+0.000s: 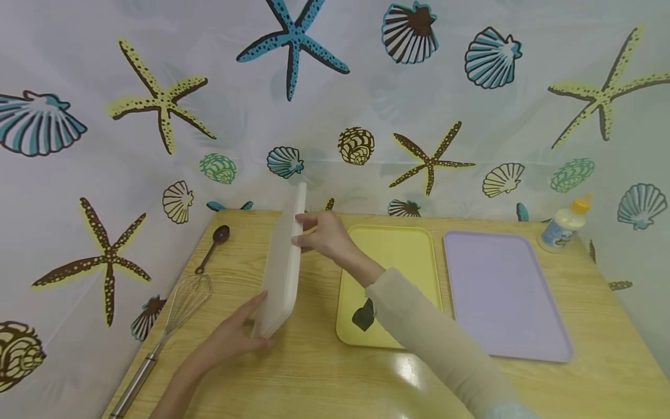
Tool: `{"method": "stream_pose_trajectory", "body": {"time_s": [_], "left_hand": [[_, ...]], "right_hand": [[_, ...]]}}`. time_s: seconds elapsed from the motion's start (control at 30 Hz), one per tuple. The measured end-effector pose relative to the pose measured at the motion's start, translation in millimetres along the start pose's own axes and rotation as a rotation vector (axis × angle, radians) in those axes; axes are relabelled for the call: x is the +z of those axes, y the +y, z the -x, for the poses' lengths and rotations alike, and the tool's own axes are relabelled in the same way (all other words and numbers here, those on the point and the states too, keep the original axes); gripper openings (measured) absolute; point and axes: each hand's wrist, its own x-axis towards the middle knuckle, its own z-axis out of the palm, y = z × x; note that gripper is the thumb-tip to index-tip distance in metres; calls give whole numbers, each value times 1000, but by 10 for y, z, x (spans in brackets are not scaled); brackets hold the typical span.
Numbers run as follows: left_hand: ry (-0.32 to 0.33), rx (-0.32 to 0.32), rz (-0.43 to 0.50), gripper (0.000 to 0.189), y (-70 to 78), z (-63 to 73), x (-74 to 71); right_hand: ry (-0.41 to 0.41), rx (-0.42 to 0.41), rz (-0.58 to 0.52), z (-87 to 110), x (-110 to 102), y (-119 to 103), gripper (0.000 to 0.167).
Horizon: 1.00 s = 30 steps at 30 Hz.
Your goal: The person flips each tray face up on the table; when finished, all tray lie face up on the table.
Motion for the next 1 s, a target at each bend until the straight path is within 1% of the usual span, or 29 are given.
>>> {"method": "stream_pose_trajectory", "body": {"time_s": [0.13, 0.4, 0.5, 0.6, 0.8, 1.0], "left_hand": [[1, -40, 15, 100, 21, 13, 18], [-14, -61, 86, 97, 42, 10, 73], [-8, -69, 108, 96, 55, 12, 94], [-4, -53, 147, 95, 87, 32, 105], [8, -27, 209, 93, 91, 44, 154], [-25, 1, 332, 91, 123, 40, 209]], "right_hand": [[-9, 13, -50, -13, 2, -24, 50], [-18, 41, -162, -27, 17, -72, 50], [-22, 35, -175, -40, 28, -72, 49], [-22, 23, -189, -53, 45, -70, 49], [-6, 8, -223, -63, 94, -87, 48], [-9, 13, -241, -59, 140, -147, 47]]}}
